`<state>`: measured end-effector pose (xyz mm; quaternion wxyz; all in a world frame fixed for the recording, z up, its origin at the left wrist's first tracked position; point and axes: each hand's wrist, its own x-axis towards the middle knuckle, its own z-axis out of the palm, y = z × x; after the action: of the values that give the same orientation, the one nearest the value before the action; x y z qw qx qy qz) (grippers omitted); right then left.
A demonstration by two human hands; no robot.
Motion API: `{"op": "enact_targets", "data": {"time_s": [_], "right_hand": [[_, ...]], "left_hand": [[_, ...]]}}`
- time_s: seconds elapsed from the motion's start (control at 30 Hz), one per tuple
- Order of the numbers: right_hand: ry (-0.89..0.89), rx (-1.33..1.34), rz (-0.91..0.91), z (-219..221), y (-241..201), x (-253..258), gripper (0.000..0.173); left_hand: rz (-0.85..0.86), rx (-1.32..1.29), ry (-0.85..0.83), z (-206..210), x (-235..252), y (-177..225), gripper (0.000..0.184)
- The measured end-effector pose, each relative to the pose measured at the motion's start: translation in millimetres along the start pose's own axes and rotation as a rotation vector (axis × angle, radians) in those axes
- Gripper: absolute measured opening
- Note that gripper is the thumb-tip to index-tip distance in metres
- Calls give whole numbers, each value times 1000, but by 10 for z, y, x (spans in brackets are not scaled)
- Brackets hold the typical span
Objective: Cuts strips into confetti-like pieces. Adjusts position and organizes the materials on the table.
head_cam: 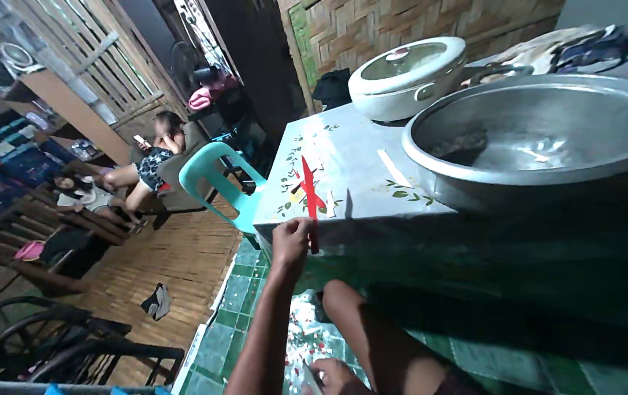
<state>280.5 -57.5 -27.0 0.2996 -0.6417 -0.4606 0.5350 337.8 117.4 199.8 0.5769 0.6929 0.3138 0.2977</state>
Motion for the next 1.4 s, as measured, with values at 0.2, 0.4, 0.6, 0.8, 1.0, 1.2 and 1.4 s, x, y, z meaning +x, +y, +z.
{"op": "enact_targets", "data": {"time_s": [0.2, 0.4, 0.6, 0.8, 1.0, 1.2, 1.4], "right_hand": [[195, 546, 86, -264, -167, -209, 59], [233, 536, -157, -565, -501, -70, 56], [231, 326, -251, -911, -1166, 669, 64], [181, 382, -260, -663, -1264, 1592, 72], [260, 315, -292, -265, -1145, 1825, 85], [278, 141, -360, -217, -1109, 1965, 89], [256, -194, -449, -377, -1015, 1937, 86]], "left_hand": [[51, 72, 317, -664, -554, -685, 19], [-96, 4, 428, -1217, -1154, -1446, 20], [-480, 278, 326, -1274, -1832, -2306, 27], [-451, 252, 320, -1393, -1974, -2385, 29], [-455, 263, 242, -1472, -2084, -2681, 29], [-390, 357, 12, -1444, -2081, -2592, 31], [-369, 242, 79, -1407, -2012, -2568, 27]]}}
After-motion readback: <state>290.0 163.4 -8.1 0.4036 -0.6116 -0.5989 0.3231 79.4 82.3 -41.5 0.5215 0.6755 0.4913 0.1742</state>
